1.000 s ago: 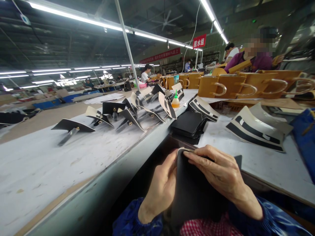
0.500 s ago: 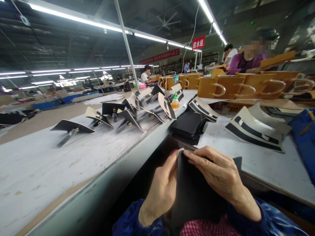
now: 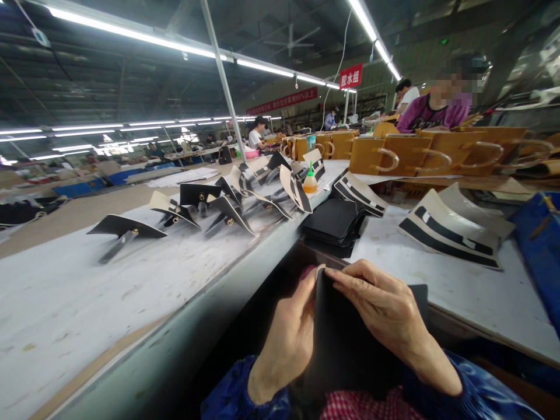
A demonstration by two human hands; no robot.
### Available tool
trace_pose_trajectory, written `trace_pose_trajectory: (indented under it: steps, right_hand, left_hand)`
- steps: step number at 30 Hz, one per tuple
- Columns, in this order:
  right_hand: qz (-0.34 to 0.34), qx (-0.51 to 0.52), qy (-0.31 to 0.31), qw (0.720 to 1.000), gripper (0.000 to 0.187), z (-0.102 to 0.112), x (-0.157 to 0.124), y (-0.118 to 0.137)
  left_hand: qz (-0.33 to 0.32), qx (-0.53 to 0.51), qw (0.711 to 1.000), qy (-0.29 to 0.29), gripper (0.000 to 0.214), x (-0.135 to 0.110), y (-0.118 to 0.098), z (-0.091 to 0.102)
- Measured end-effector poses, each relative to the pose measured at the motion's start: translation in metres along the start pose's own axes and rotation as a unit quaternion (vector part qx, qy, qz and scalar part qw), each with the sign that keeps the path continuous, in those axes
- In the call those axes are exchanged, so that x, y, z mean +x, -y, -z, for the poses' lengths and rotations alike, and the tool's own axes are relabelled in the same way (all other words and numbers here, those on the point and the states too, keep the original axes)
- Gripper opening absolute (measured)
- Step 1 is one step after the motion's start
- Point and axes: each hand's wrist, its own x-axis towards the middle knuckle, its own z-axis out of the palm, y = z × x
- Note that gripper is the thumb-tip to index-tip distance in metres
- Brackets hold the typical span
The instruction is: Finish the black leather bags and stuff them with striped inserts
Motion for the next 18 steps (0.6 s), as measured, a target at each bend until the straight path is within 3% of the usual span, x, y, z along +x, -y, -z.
trace_pose_trajectory:
  steps: [12,18]
  right_hand:
    - [0.028,-0.032,0.014,0.999,0.030,0.0037,0.0004,0.0020]
    - [0.031,-0.053,0.025,0.998,0.030,0.0049,-0.0014,0.0024]
  left_hand:
    - [0.029,-0.069,0.997,-0.024,0.043,0.0014,0.0037,0.0003]
    - [0.038,-0.096,0.995,0.003,0.041,0.0075,-0.0006,0.0009]
